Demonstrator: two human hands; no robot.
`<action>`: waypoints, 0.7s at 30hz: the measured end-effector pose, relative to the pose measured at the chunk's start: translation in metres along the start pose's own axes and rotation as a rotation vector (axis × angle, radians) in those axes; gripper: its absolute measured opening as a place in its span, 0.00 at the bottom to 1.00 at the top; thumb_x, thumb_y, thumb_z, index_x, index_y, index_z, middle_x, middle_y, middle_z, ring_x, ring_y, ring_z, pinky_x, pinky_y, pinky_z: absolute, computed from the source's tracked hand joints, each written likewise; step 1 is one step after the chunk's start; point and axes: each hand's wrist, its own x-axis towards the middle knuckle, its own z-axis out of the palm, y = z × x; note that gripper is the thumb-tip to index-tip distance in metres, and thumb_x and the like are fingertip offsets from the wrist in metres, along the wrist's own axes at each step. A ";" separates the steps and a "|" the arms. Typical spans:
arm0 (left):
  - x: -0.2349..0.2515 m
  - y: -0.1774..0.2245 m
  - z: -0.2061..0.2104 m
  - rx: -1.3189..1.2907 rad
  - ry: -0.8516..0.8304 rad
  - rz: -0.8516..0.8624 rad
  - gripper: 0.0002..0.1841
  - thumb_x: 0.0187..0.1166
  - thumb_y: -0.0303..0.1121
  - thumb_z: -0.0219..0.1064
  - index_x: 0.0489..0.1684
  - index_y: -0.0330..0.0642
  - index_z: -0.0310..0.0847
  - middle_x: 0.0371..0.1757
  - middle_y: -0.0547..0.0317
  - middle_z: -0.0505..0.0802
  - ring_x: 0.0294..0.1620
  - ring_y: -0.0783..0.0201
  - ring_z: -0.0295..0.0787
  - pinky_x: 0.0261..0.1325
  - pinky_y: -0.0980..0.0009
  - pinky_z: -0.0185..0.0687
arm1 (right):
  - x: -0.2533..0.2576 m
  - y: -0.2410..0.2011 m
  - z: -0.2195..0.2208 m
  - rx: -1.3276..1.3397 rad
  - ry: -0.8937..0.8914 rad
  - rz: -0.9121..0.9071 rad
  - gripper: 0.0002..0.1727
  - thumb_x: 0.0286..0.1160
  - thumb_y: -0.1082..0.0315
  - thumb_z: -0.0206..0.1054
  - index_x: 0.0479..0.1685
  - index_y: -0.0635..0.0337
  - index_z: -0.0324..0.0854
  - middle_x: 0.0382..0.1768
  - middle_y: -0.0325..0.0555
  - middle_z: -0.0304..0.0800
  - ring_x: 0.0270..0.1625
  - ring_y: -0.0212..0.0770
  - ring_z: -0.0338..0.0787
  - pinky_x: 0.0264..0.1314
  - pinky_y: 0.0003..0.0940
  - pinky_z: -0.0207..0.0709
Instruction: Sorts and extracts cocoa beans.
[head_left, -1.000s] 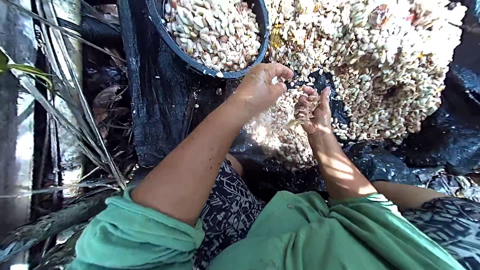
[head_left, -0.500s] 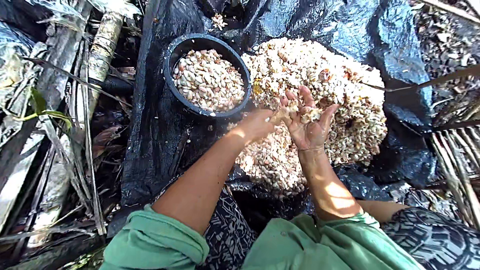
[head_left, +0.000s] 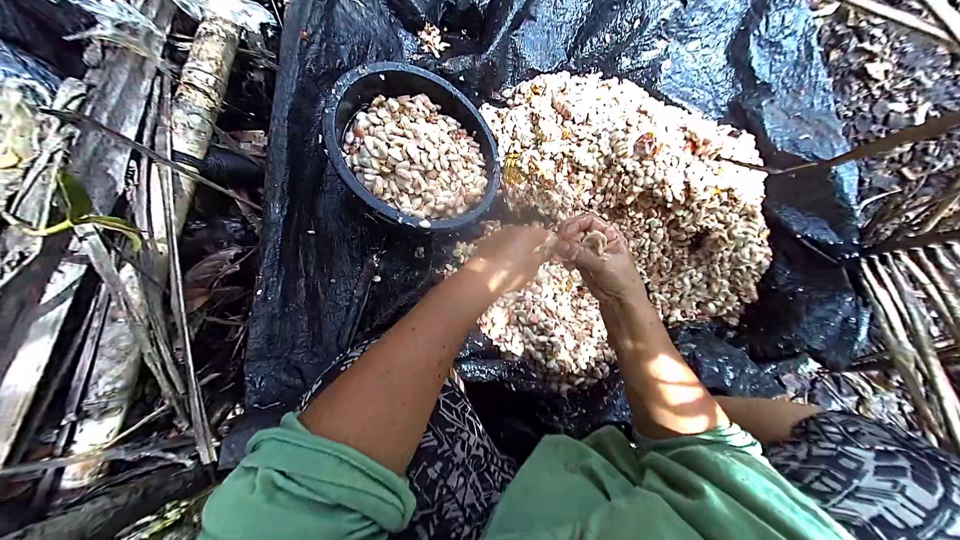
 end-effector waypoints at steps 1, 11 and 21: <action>-0.001 -0.004 -0.002 -0.008 0.002 -0.003 0.18 0.94 0.37 0.53 0.63 0.33 0.82 0.55 0.37 0.91 0.59 0.41 0.89 0.68 0.39 0.77 | 0.001 0.001 -0.003 0.035 0.013 0.010 0.10 0.65 0.73 0.78 0.43 0.50 0.87 0.43 0.34 0.92 0.31 0.26 0.87 0.30 0.21 0.82; -0.017 -0.017 -0.012 -0.693 0.341 0.057 0.18 0.81 0.32 0.70 0.66 0.37 0.79 0.43 0.59 0.90 0.30 0.75 0.82 0.35 0.77 0.81 | 0.011 0.012 0.005 0.533 0.142 0.006 0.44 0.62 0.27 0.70 0.75 0.44 0.75 0.63 0.46 0.91 0.61 0.51 0.93 0.57 0.48 0.90; -0.013 0.005 -0.003 -0.578 0.189 0.038 0.22 0.84 0.42 0.68 0.65 0.32 0.80 0.44 0.47 0.91 0.35 0.62 0.85 0.42 0.63 0.83 | 0.015 -0.009 0.037 -0.210 -0.065 -0.344 0.65 0.66 0.13 0.38 0.95 0.57 0.41 0.91 0.45 0.59 0.90 0.44 0.64 0.88 0.46 0.65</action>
